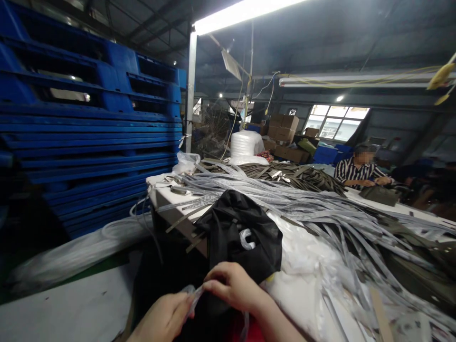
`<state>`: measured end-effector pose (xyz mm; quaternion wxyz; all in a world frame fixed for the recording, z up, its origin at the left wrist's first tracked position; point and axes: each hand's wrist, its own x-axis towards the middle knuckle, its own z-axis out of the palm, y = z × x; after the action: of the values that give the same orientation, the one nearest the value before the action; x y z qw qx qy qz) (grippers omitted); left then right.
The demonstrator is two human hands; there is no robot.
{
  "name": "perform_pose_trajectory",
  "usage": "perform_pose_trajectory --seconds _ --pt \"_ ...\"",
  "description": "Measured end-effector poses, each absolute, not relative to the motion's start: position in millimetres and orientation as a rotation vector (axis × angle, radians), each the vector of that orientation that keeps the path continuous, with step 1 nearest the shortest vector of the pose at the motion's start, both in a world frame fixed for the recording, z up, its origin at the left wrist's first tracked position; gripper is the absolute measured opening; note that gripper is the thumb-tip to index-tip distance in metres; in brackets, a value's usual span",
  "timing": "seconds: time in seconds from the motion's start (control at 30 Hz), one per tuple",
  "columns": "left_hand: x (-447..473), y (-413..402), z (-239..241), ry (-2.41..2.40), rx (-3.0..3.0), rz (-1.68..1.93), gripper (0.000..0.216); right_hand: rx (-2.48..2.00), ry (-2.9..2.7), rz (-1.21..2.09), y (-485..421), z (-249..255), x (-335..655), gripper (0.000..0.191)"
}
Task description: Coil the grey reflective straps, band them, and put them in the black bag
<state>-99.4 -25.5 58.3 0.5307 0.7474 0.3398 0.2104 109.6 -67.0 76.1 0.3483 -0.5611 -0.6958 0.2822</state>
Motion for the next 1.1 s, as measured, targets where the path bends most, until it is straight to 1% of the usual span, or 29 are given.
perform_pose_trajectory --seconds 0.07,0.1,0.17,0.23,0.33,0.43,0.53,0.6,0.67,0.73,0.8,0.87,0.93,1.03,1.1 --pt "-97 -22 63 0.761 1.426 0.357 0.067 -1.481 -1.893 0.631 -63 71 113 0.033" --pt "-97 -19 64 0.728 1.246 0.336 0.069 -1.48 -1.88 0.661 -62 66 112 0.038" --pt "-98 -12 68 0.662 0.92 0.354 0.068 -1.432 -1.733 0.861 -62 52 107 0.05" --pt "-102 -3 74 0.57 0.705 0.429 0.067 -1.339 -1.522 1.108 -62 38 101 0.056" --pt "-104 11 86 0.48 0.554 0.602 0.064 -1.192 -1.324 1.392 -64 25 90 0.052" --pt "-96 19 90 0.442 0.648 0.829 0.055 -1.107 -1.237 1.648 -71 25 75 0.05" --pt "-80 18 76 0.62 1.146 1.1 0.052 -0.997 -1.169 1.88 -80 34 59 0.046" --pt "-72 13 61 0.756 1.481 1.145 0.05 -0.887 -1.112 1.952 -84 42 55 0.039" --pt "-70 6 49 0.789 1.649 1.061 0.044 -0.824 -1.053 1.937 -85 49 59 0.033" --pt "-74 0 42 0.761 1.73 0.951 0.038 -0.85 -1.049 1.911 -84 51 71 0.03" --pt "-79 -3 41 0.74 1.812 0.868 0.037 -0.971 -1.131 1.898 -83 51 86 0.032" --pt "-84 -2 42 0.764 1.861 0.702 0.04 -1.147 -1.334 1.829 -83 49 101 0.036" --pt "-87 0 42 0.8 1.846 0.483 0.047 -1.329 -1.638 1.577 -83 48 113 0.037" --pt "-90 2 38 0.771 1.729 0.243 0.057 -1.479 -2.022 1.066 -81 48 125 0.039" --pt "-92 2 36 0.695 1.631 0.159 0.062 -1.509 -2.099 0.944 -79 47 128 0.043"
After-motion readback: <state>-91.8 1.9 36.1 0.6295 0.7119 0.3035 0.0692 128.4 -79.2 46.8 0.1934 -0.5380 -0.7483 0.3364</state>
